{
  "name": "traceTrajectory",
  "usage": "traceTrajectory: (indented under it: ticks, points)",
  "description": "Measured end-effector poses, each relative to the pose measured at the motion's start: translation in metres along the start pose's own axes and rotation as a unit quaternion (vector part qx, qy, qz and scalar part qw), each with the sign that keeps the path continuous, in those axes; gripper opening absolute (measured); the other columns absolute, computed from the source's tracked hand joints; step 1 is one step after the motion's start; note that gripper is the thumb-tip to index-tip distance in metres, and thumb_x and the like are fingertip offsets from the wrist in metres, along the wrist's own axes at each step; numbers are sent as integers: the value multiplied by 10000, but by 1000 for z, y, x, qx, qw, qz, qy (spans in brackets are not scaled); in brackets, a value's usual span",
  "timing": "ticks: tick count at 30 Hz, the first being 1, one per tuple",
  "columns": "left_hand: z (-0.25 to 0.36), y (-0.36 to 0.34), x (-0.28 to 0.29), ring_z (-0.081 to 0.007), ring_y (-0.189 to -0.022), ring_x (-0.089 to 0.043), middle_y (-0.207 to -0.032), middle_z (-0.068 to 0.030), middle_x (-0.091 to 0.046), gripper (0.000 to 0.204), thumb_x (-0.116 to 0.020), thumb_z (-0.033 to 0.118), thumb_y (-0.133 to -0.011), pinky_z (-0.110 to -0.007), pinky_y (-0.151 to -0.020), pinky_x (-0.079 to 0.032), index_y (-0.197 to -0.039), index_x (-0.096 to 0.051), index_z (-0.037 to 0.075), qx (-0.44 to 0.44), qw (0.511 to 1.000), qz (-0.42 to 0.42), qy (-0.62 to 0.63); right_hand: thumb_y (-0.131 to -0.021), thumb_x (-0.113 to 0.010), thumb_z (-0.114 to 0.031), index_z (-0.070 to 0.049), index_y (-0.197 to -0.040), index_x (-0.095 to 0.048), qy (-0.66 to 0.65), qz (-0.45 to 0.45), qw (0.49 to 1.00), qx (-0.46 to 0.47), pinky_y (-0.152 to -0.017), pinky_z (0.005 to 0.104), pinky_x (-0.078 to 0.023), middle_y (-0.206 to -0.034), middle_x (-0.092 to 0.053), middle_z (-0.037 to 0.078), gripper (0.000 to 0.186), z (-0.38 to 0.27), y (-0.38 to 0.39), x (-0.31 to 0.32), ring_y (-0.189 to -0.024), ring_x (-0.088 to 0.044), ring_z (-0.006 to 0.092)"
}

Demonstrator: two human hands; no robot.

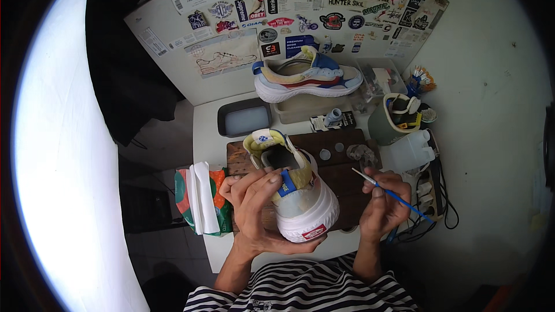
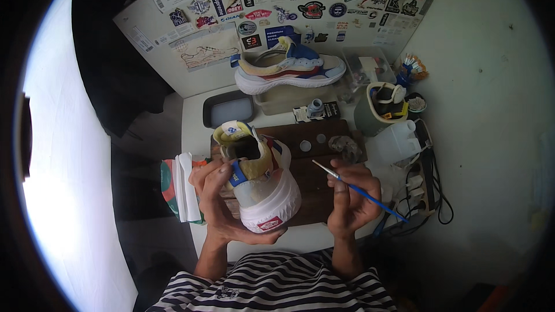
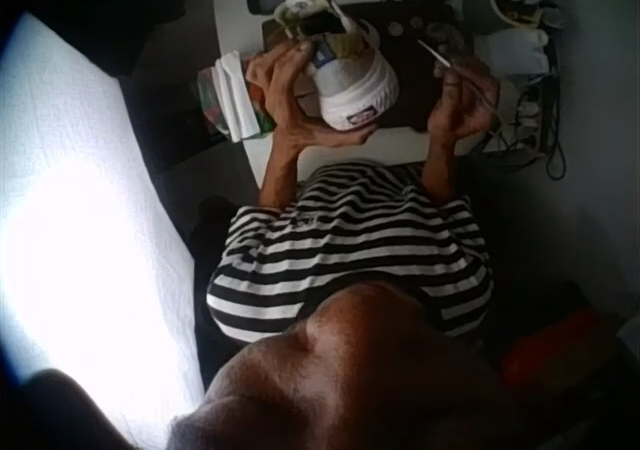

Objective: Applying detailed white paint to the midsole and upper edges of a multi-colored sneaker using a fine-tipped paintbrush.

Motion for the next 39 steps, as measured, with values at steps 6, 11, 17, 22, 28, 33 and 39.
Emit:
traceTrajectory:
  ticks: [6, 11, 17, 22, 28, 33, 39]
  points:
    - [3, -6, 0, -279, -1178, -554, -1207, -115, -661, 1008, -907, 542, -493, -472, -1003, -265, -1306, -581, 42, 1, 1000, -18, 18, -828, -510, -170, -104, -926, -521, 32, -111, 934, 337, -806, 451, -396, -692, -539, 36, 118, -68, 11, -40, -597, -437, 141]
    - [4, -9, -2, -235, -1194, -548, -1192, -103, -669, 972, -875, 574, -502, -484, -1023, -186, -1281, -615, 56, 16, 998, -53, 5, -808, -514, -173, -109, -908, -526, 68, -149, 914, 372, -795, 455, -372, -660, -547, 23, 119, -67, 9, -51, -573, -420, 133]
    - [3, -10, -2, -228, -1185, -548, -1188, -98, -668, 971, -873, 565, -497, -484, -1021, -191, -1281, -615, 54, 30, 997, -67, 8, -805, -510, -174, -97, -882, -528, 81, -146, 907, 387, -767, 442, -385, -661, -551, 22, 110, -67, 10, -55, -562, -428, 133]
    - [1, -12, -2, -229, -1185, -549, -1184, -98, -670, 974, -876, 567, -500, -485, -1016, -195, -1284, -612, 54, 27, 998, -62, 16, -827, -527, -199, -84, -862, -532, 77, -158, 912, 371, -733, 424, -403, -660, -561, 21, 120, -68, 7, -60, -555, -447, 138]
    - [0, -11, -1, -231, -1195, -550, -1178, -97, -675, 977, -877, 574, -504, -489, -1011, -196, -1285, -610, 50, 26, 998, -56, 18, -892, -548, -238, -78, -865, -540, 75, -170, 914, 362, -727, 423, -404, -654, -571, 26, 162, -67, 8, -62, -545, -454, 139]
    - [0, -9, -3, -231, -1198, -550, -1183, -92, -676, 980, -877, 580, -507, -490, -1009, -198, -1284, -610, 47, 24, 998, -60, 24, -901, -555, -248, -75, -866, -541, 79, -165, 917, 356, -728, 421, -407, -651, -570, 27, 177, -69, 9, -58, -546, -457, 138]
    - [0, -10, 1, -231, -1196, -551, -1189, -94, -675, 971, -874, 575, -511, -490, -1009, -199, -1280, -611, 45, 27, 998, -61, 18, -843, -538, -196, -76, -852, -540, 90, -160, 918, 351, -733, 420, -411, -652, -564, 24, 120, -69, 8, -65, -546, -455, 139]
Point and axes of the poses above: each hand's wrist, its own y-axis away from the middle knuckle, its own x-axis out of the back of the hand, z = x × y, the point moved 4 cm from there along -y, towards the middle knuckle
